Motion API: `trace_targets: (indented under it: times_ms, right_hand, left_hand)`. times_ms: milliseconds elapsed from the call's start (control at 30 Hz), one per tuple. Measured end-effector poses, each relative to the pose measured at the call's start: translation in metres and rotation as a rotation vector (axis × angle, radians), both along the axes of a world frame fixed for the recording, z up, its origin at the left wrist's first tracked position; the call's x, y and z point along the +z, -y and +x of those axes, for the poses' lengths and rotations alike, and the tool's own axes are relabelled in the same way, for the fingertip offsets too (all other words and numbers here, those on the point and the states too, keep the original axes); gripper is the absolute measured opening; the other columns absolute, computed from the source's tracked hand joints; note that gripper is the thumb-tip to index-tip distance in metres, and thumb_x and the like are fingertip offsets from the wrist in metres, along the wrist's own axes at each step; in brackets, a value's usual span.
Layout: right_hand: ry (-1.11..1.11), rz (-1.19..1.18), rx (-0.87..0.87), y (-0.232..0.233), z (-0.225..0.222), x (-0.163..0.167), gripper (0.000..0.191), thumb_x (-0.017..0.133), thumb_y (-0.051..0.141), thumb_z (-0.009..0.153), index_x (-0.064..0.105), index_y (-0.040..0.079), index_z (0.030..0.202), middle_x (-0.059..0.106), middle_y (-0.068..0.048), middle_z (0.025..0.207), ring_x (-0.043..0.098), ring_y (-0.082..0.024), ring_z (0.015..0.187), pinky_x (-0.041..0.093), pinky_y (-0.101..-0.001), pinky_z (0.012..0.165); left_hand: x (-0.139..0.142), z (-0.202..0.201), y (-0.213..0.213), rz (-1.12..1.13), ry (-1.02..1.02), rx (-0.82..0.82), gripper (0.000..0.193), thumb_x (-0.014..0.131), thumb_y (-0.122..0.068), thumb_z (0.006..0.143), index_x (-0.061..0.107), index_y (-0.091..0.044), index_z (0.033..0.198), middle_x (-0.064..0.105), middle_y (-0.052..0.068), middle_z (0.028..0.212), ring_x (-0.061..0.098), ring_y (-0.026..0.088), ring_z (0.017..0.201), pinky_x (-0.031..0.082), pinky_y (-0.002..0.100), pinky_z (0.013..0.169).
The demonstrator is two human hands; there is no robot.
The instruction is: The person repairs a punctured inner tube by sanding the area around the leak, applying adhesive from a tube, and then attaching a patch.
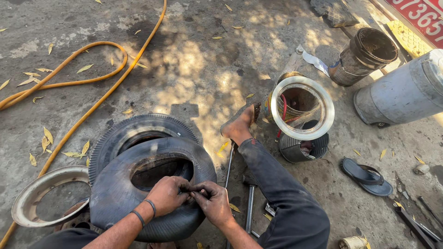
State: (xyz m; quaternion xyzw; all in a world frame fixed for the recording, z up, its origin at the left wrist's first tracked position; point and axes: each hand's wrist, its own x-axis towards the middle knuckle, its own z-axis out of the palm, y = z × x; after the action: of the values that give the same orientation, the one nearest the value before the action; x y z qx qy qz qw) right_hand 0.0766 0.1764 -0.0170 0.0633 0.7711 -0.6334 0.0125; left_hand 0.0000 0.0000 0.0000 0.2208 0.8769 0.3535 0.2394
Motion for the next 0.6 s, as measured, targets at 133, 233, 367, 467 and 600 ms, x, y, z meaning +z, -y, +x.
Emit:
trace_targets:
  times_ms: [133, 233, 367, 467, 600]
  right_hand:
    - [0.203, -0.393, 0.039, -0.008, -0.004, -0.005, 0.013, 0.079, -0.005, 0.081, 0.074, -0.004, 0.094, 0.076, -0.007, 0.086, 0.069, -0.009, 0.078, 0.057, -0.0251, 0.074]
    - [0.247, -0.382, 0.078, -0.013, -0.006, 0.004, 0.015, 0.079, -0.002, 0.084, 0.076, -0.01, 0.097, 0.076, -0.012, 0.086, 0.07, -0.013, 0.076, 0.057, -0.0274, 0.073]
    - [-0.158, 0.212, 0.177, -0.009, 0.008, 0.031, 0.029, 0.077, 0.0, 0.082, 0.074, -0.005, 0.11, 0.072, -0.012, 0.096, 0.073, -0.018, 0.083, 0.058, -0.0274, 0.073]
    - [-0.234, 0.189, 0.158, -0.011, 0.014, 0.044, 0.033, 0.071, -0.003, 0.084, 0.07, -0.003, 0.118, 0.07, -0.013, 0.102, 0.073, -0.021, 0.091, 0.058, -0.0291, 0.081]
    - [-0.435, 0.306, 0.14, -0.035, 0.011, 0.047, 0.029, 0.074, -0.004, 0.083, 0.076, 0.001, 0.111, 0.069, -0.015, 0.109, 0.066, -0.025, 0.101, 0.054, -0.0328, 0.087]
  left_hand:
    - [0.015, 0.0, -0.001, 0.066, 0.139, -0.013, 0.033, 0.076, -0.015, 0.077, 0.074, -0.012, 0.11, 0.079, 0.009, 0.089, 0.076, 0.025, 0.086, 0.059, 0.037, 0.079]
    - [0.015, 0.004, -0.004, 0.044, 0.161, -0.027, 0.03, 0.076, -0.016, 0.081, 0.075, -0.011, 0.11, 0.079, 0.008, 0.092, 0.077, 0.023, 0.087, 0.06, 0.036, 0.08]
    - [0.006, 0.003, -0.003, 0.098, 0.156, 0.034, 0.026, 0.073, -0.014, 0.085, 0.075, -0.011, 0.11, 0.079, 0.007, 0.099, 0.077, 0.022, 0.093, 0.06, 0.035, 0.084]
    - [0.004, 0.009, -0.001, 0.184, 0.128, 0.08, 0.027, 0.07, -0.012, 0.085, 0.077, -0.013, 0.111, 0.078, 0.006, 0.105, 0.076, 0.022, 0.096, 0.06, 0.035, 0.086]
    - [0.006, 0.015, -0.007, 0.128, 0.151, 0.05, 0.02, 0.07, -0.017, 0.087, 0.08, -0.016, 0.105, 0.078, 0.005, 0.106, 0.076, 0.021, 0.095, 0.061, 0.035, 0.085]
